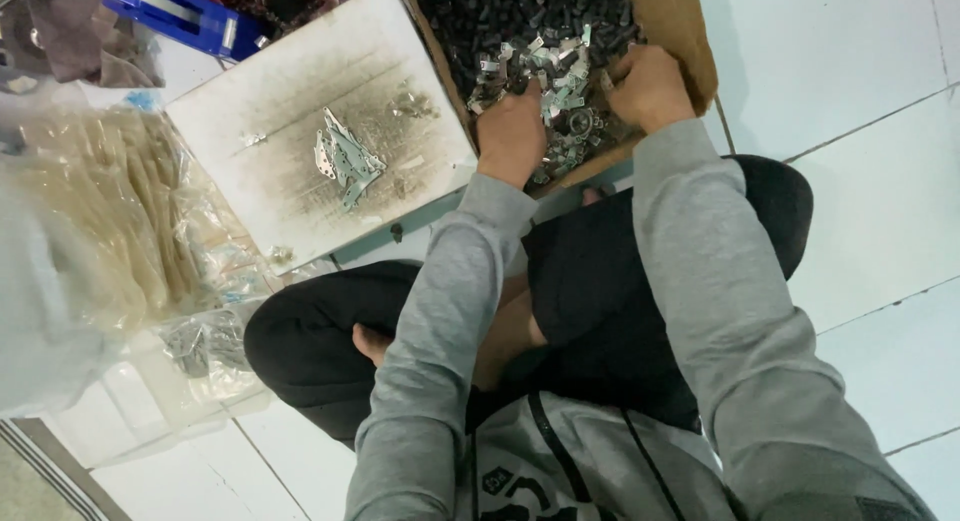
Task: The person sits on the floor and sorts small metal parts from a cardboard box onto a white board. They then place the sorted parts into a clear plastic bag and set it aside. The person repeats this process, sorting more parts from the box.
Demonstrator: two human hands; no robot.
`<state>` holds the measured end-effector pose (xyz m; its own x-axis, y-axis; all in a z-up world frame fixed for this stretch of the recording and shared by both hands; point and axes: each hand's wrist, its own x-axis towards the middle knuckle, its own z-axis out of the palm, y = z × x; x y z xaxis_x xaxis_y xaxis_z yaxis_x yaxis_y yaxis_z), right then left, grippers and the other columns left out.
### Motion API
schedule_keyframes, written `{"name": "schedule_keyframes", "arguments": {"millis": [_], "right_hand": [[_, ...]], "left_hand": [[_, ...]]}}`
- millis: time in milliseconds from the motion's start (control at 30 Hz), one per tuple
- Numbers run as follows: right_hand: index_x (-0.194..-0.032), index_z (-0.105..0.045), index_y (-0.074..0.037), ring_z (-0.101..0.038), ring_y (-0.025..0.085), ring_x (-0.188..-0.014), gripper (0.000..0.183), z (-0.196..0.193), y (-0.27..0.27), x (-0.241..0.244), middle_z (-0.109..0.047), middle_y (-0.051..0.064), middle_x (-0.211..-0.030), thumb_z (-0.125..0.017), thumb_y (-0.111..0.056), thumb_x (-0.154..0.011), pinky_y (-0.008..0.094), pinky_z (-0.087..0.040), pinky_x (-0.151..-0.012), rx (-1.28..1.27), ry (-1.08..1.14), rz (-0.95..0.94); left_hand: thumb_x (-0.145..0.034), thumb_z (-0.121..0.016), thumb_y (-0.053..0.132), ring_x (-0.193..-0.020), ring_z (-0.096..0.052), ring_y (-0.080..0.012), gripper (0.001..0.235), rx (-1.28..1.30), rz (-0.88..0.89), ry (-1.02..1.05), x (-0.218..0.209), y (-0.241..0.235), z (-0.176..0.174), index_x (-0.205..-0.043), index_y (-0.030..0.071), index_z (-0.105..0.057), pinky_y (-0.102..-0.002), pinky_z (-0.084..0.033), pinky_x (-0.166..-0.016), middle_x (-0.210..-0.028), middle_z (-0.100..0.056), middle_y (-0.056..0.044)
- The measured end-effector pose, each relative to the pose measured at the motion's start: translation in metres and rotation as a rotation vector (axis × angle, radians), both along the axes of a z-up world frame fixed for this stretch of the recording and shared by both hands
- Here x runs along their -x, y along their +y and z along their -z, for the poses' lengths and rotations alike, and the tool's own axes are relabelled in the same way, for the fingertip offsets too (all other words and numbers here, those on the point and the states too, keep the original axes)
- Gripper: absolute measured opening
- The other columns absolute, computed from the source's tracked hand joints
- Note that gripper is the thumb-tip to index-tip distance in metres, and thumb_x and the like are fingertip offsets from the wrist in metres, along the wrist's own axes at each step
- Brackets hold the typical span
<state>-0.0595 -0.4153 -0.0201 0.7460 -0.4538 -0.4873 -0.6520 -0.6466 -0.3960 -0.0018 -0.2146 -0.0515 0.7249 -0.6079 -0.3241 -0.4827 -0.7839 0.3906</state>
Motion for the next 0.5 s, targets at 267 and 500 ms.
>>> {"name": "schedule_keyframes", "arguments": {"millis": [267,500], "right_hand": [[-0.107,-0.076,-0.012,-0.068,0.019,-0.089,0.014,-0.034,-0.006,0.001,-0.074,0.005,-0.106,-0.073,-0.021,-0.097,0.039,-0.055,-0.066,-0.189,0.032,0.115],[-0.123,-0.073,-0.009,-0.068,0.031,-0.104,0.033,-0.025,-0.007,-0.001,-0.072,0.013,-0.122,-0.064,-0.015,-0.092,0.041,-0.053,-0.088,-0.111,0.084,0.061]], "left_hand": [[-0.078,-0.055,-0.006,-0.068,-0.069,-0.035,0.058,0.135,0.193,-0.013,0.014,0.003,0.0,-0.129,0.019,-0.065,-0.05,-0.052,-0.051,-0.079,-0.073,-0.011],[-0.087,-0.056,0.001,-0.088,-0.065,-0.0371,0.012,0.072,0.174,0.208,0.012,-0.009,-0.043,-0.087,0.007,-0.066,-0.052,-0.054,-0.072,-0.09,-0.067,-0.016]]}}
